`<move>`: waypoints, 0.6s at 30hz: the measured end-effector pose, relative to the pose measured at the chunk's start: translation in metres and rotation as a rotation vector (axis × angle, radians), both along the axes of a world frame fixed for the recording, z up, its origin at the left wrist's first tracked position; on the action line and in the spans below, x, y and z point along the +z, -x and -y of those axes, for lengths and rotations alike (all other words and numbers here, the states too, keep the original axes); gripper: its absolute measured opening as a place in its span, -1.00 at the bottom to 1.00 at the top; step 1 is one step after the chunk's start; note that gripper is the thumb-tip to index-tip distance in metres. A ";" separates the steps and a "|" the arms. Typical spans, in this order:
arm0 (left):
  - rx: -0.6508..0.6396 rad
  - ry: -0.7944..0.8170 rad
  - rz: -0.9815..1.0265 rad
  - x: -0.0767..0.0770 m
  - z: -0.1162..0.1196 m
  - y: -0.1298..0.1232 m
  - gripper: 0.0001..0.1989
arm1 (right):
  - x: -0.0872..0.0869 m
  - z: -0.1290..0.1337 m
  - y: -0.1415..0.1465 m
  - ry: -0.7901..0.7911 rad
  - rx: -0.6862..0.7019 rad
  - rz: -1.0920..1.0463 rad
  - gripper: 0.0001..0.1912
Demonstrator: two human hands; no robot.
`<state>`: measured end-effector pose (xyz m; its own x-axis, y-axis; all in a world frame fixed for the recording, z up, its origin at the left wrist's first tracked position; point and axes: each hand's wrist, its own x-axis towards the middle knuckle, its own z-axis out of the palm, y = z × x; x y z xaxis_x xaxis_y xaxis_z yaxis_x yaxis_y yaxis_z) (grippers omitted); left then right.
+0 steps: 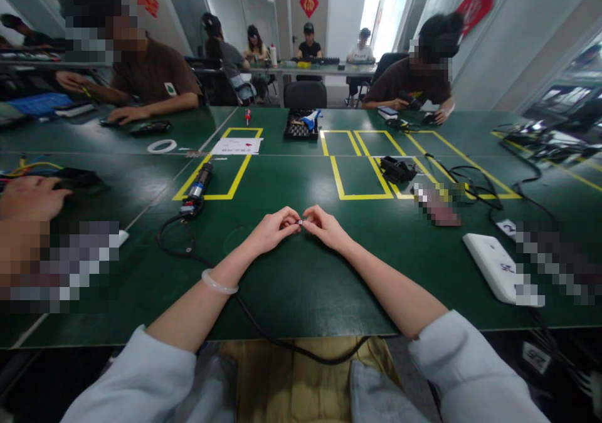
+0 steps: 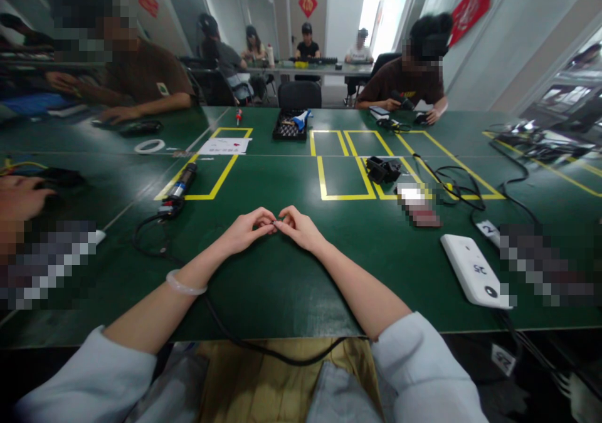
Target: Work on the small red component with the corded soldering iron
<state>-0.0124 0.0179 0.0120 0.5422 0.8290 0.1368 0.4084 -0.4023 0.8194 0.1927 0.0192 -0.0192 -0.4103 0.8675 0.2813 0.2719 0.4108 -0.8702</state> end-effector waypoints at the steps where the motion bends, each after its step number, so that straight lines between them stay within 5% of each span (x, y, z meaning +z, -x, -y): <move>1: 0.003 -0.001 -0.004 0.000 0.000 0.000 -0.75 | 0.001 0.000 0.000 -0.008 0.006 -0.007 -0.70; 6: 0.001 -0.046 -0.063 0.002 -0.006 0.004 -0.72 | 0.002 0.001 0.001 -0.064 -0.002 0.033 -0.79; 8: 0.095 -0.168 -0.120 0.005 -0.015 0.017 -0.68 | 0.001 0.001 0.000 -0.059 -0.015 0.027 -0.79; 13: 0.701 -0.492 -0.407 0.008 -0.043 0.091 -0.58 | -0.001 -0.001 -0.001 -0.036 -0.029 0.049 -0.76; 18: 1.108 -0.290 -0.667 0.005 -0.045 0.162 -0.38 | 0.000 -0.001 -0.001 -0.041 -0.028 0.070 -0.78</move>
